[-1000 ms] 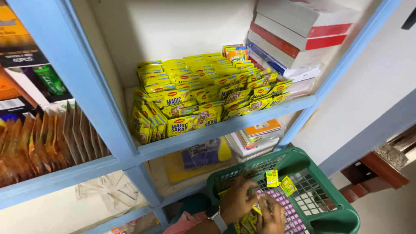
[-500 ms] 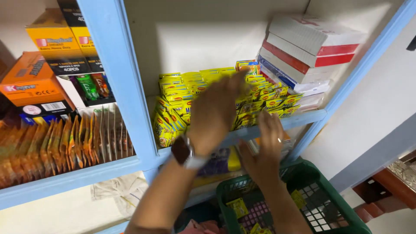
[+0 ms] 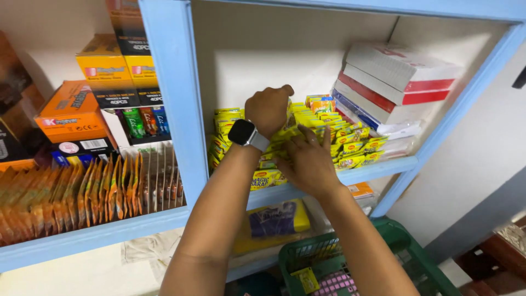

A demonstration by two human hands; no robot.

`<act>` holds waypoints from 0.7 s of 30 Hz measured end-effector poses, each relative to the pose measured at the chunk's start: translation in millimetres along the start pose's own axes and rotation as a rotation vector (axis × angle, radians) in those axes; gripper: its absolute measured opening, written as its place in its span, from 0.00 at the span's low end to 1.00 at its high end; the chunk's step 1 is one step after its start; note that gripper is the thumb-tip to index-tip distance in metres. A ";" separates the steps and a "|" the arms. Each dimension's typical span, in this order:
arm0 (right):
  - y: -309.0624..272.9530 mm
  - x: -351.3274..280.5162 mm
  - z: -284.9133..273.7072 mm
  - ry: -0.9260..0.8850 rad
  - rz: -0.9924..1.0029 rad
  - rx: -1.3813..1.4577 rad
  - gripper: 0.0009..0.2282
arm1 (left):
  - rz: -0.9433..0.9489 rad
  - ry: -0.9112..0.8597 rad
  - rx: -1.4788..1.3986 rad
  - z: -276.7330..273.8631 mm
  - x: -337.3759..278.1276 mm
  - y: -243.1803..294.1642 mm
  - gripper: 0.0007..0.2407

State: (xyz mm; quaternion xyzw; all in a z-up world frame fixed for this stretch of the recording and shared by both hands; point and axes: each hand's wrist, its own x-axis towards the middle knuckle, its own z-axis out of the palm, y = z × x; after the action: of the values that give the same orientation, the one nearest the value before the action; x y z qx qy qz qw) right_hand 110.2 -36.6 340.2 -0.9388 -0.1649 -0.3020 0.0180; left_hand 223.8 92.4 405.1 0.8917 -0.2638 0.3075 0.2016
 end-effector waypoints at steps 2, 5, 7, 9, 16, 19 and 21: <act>-1.9 -7.5 -11.1 -0.024 0.000 -0.004 0.19 | 0.034 0.031 -0.039 1.7 -2.9 0.2 0.15; 3.6 -20.9 -6.8 -0.012 0.005 0.039 0.18 | 0.040 -0.107 0.043 2.8 -4.0 6.4 0.10; 5.8 -24.7 -0.1 0.032 -0.016 0.063 0.18 | 0.043 -0.128 0.077 19.0 -4.8 5.7 0.08; 5.5 -26.7 2.6 0.081 -0.034 0.083 0.18 | 0.051 -0.145 0.111 31.3 -6.4 6.0 0.07; 2.2 -27.8 -0.4 0.123 -0.020 0.115 0.16 | 0.150 -0.207 0.131 48.9 -11.3 10.5 0.07; 4.1 -30.7 4.4 0.137 -0.021 0.110 0.17 | 0.130 -0.261 0.138 50.6 -10.2 12.3 0.08; 4.7 -32.8 7.9 0.149 -0.026 0.105 0.18 | 0.138 -0.295 0.137 52.7 -11.0 11.2 0.08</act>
State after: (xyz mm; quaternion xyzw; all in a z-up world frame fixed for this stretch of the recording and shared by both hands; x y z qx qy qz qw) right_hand 91.1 -49.8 315.3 -0.9092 -0.1909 -0.3622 0.0753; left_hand 233.0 60.1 361.7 0.9186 -0.3295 0.2039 0.0780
